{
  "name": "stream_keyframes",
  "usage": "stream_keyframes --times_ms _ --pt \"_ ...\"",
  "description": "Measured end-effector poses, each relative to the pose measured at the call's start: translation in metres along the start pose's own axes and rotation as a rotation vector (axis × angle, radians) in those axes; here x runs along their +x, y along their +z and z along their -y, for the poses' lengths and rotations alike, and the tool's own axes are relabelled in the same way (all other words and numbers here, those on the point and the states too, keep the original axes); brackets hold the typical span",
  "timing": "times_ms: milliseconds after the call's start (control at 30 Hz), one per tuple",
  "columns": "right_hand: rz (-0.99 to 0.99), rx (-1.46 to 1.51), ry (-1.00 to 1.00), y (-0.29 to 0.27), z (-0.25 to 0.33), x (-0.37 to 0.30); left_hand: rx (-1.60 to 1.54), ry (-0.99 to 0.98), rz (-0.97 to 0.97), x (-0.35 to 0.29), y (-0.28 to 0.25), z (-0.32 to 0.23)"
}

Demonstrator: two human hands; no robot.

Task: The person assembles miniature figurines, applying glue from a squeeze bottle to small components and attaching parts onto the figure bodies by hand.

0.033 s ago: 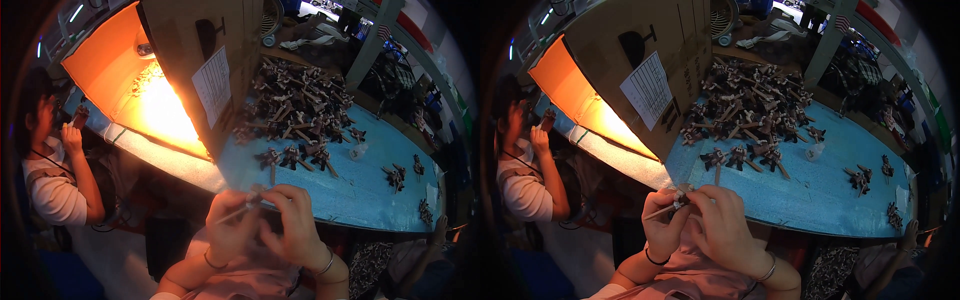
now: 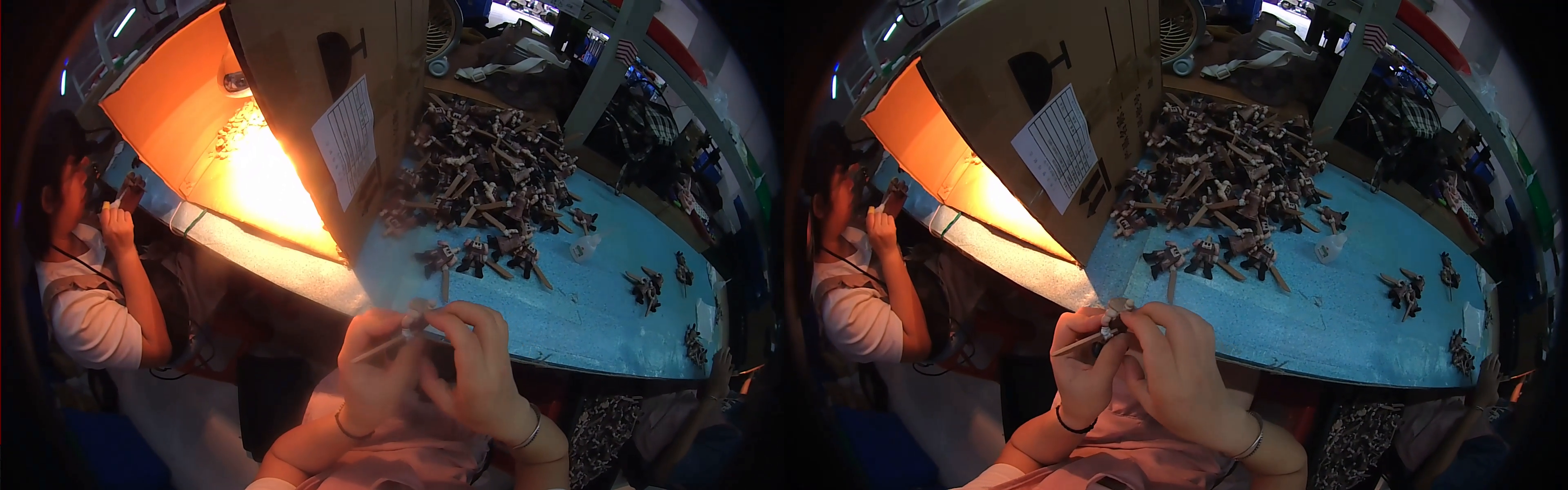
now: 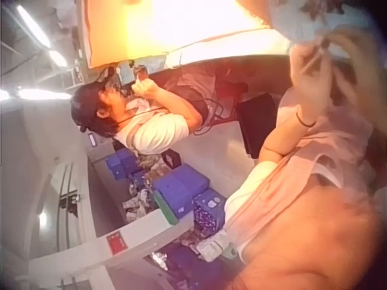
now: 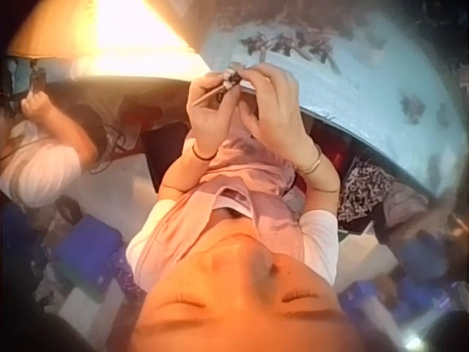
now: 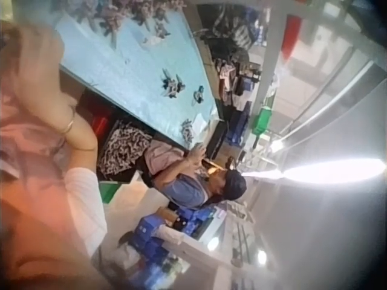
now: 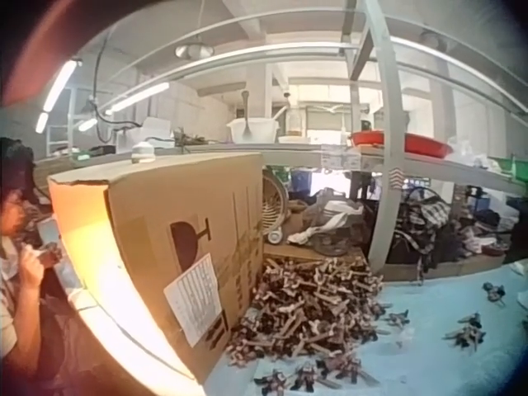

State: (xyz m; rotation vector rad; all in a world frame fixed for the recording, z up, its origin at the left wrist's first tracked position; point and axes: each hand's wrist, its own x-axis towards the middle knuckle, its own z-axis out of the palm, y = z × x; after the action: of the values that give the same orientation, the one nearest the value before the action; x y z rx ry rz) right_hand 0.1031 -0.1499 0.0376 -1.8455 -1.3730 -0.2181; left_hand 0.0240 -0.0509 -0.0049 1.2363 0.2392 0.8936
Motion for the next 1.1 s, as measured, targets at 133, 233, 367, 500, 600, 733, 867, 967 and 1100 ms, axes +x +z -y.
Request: stream_keyframes --times_ms 133,233,367,500,600,733,867,967,1100 --pt "-0.120 -0.146 -0.008 0.014 -0.004 -0.004 -0.029 -0.098 -0.003 -0.011 0.009 0.000" --pt "-0.191 -0.058 0.033 0.017 -0.023 -0.008 0.000 -0.084 0.048 -0.011 0.006 0.004" --pt "-0.146 0.669 0.246 0.015 -0.042 -0.025 0.316 0.157 0.353 0.011 -0.009 -0.007" --pt "-0.145 1.061 0.237 0.013 -0.034 -0.028 0.522 0.313 0.546 0.018 -0.005 -0.017" --pt "-0.126 1.094 0.236 0.012 -0.033 -0.030 0.522 0.336 0.505 0.013 -0.006 -0.018" --pt "-0.103 1.097 0.238 0.020 -0.038 -0.025 0.493 0.292 0.416 0.016 -0.006 -0.018" --pt "-0.095 1.017 0.267 0.010 -0.032 -0.024 0.546 0.354 0.478 0.019 -0.007 -0.015" --pt "-0.024 0.942 0.284 0.005 -0.044 -0.032 0.614 0.363 0.526 0.022 -0.003 -0.008" --pt "0.063 0.953 0.334 -0.002 -0.031 -0.041 0.399 0.238 0.364 -0.004 -0.002 0.011"
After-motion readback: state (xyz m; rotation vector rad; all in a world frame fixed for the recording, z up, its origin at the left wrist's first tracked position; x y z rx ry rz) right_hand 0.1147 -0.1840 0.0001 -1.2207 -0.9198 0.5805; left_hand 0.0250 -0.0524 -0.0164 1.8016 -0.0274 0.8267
